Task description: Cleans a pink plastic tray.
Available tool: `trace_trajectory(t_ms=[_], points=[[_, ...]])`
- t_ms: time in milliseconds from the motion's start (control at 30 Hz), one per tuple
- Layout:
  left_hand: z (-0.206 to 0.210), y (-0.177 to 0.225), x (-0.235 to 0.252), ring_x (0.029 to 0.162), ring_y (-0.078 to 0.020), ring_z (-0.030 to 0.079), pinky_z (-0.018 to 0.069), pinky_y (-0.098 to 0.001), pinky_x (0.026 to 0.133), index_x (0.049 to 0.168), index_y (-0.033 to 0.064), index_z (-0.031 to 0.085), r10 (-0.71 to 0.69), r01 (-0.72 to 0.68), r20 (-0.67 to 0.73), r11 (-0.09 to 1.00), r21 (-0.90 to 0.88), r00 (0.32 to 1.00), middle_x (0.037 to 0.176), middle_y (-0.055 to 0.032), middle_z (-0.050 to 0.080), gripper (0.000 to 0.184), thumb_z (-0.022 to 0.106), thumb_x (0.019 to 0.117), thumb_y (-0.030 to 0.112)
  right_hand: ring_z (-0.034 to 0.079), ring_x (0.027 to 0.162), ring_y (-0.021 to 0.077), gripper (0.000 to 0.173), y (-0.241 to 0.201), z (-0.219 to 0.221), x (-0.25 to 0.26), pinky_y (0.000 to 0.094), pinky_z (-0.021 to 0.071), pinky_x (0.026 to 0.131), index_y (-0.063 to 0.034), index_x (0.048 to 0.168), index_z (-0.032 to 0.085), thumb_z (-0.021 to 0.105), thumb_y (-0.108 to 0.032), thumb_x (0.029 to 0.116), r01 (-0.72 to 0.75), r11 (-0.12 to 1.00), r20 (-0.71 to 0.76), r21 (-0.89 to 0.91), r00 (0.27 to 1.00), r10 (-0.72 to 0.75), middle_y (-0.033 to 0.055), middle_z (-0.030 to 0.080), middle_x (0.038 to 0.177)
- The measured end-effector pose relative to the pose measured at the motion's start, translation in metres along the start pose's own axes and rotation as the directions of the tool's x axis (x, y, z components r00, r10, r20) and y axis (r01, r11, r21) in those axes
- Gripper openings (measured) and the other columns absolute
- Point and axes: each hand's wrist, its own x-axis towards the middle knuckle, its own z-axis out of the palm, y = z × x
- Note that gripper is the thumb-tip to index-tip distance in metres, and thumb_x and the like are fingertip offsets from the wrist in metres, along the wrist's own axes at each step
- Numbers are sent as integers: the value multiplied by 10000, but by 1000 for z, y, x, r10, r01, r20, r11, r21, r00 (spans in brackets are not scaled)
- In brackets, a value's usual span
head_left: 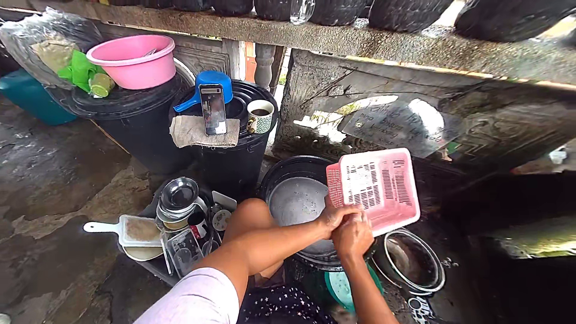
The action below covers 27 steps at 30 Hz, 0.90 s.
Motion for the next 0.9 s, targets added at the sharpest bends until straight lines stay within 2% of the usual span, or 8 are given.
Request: trace_trajectory(t_ms=[67,200,333,433,600,733,833,900], points=[[-10,5,6,872,-192,699,593,-388,828,1279,-11,521,-9,10,-25,1000,15,1000,981,-134,693,346,594,970,126,670,1120,449,339,-3,15,-12,599,537,925,89,1154,657,497,-170,1006,75,997,49,24,996,-76,294,676,1169],[-27,23,10,895,-222,685,593,-409,811,1379,17,439,-50,50,-9,994,101,999,1055,-161,659,444,540,953,91,675,1123,442,399,83,33,-15,615,511,979,27,1171,705,602,-230,883,520,854,58,18,852,-520,233,710,1197],[-32,43,10,854,-220,691,602,-409,782,1360,-3,471,-37,34,16,987,155,999,1015,-156,670,440,548,932,67,579,1273,491,480,175,2,3,671,429,1069,0,1308,661,736,-64,839,251,956,230,-151,950,-213,275,643,1321],[-29,38,18,875,-232,687,599,-427,795,1373,-4,477,-43,44,-11,990,136,999,1041,-169,668,456,547,929,73,572,1289,478,478,144,4,-1,672,437,1065,12,1309,665,723,-68,841,107,980,335,-170,941,-45,273,632,1346],[-18,14,15,894,-212,664,577,-396,802,1402,-25,491,-99,93,13,966,243,995,1085,-178,659,523,632,902,37,634,1234,428,361,27,29,-34,606,511,1002,44,1205,707,627,-4,856,168,981,168,97,969,-183,250,658,1325],[-23,47,8,863,-207,671,586,-406,807,1411,-15,494,-84,76,11,946,315,996,1045,-166,671,454,567,966,44,641,1242,414,488,94,33,-22,594,525,999,-24,1340,665,591,-15,858,333,941,155,55,929,-337,212,653,1363],[-32,61,5,806,-183,695,606,-396,737,1327,72,559,-58,55,3,959,278,998,983,-98,703,347,522,992,152,613,1262,440,414,142,10,-14,616,481,1039,-10,1330,660,596,-49,922,152,980,267,-124,957,-115,232,643,1365],[-26,49,11,816,-199,712,616,-416,719,1217,94,582,-67,70,-25,984,166,997,976,-92,715,289,517,948,177,627,1236,437,360,119,-3,-11,617,488,1028,-10,1260,701,612,-58,914,42,994,230,-105,973,-17,231,676,1302]])
